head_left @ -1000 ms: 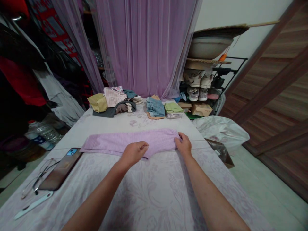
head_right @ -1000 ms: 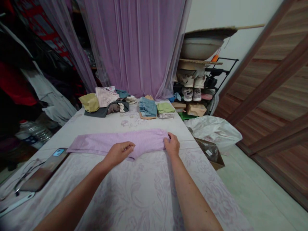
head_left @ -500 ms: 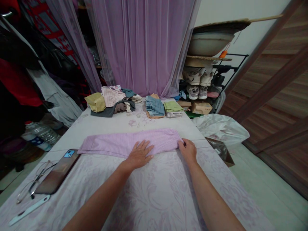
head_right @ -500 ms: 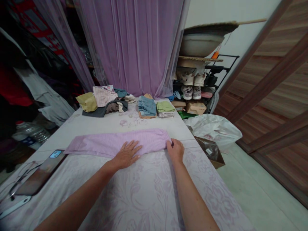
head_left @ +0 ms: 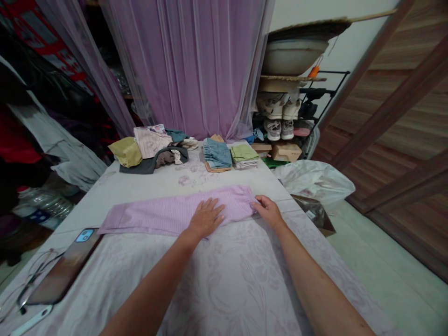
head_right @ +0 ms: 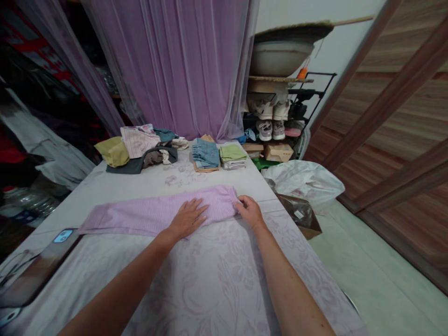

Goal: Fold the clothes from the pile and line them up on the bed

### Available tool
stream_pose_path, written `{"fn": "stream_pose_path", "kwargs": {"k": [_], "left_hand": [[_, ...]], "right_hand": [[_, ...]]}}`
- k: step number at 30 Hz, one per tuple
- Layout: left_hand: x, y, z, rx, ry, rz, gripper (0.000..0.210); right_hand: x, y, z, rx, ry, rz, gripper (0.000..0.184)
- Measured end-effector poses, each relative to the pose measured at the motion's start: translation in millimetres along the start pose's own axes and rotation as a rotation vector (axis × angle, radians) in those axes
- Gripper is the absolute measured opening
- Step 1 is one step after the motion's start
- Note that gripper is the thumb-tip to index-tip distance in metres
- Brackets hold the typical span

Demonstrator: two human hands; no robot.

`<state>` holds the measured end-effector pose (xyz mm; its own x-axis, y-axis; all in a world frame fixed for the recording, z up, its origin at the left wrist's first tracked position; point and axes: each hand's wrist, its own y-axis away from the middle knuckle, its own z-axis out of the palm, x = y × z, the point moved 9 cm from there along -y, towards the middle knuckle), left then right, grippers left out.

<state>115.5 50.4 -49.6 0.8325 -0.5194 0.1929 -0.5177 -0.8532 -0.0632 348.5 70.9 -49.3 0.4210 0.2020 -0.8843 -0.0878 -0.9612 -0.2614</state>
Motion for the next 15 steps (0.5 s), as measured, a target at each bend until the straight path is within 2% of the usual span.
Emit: {"fn": "stream_pose_path", "kwargs": {"k": [3,6,12,15], "left_hand": [[2.6,1.5,3.8,0.029,-0.052,0.011,0.052],[2.1,1.7,5.5,-0.001,-0.074,-0.003,0.054],[1.2,0.7,5.1,-0.044,-0.034,-0.027,0.055],[0.2,1.2,5.8,-0.041,-0.013,-0.026,0.055]], "right_hand": [[-9.5,-5.3,0.8,-0.076,0.036,-0.039,0.023],[-17.0,-10.4,1.2,-0.129,0.161,-0.074,0.022],[-12.3,-10.6,-8.2,-0.004,0.330,-0.098,0.022],[-6.7,-3.2,-10.8,0.050,0.379,-0.076,0.033]]}}
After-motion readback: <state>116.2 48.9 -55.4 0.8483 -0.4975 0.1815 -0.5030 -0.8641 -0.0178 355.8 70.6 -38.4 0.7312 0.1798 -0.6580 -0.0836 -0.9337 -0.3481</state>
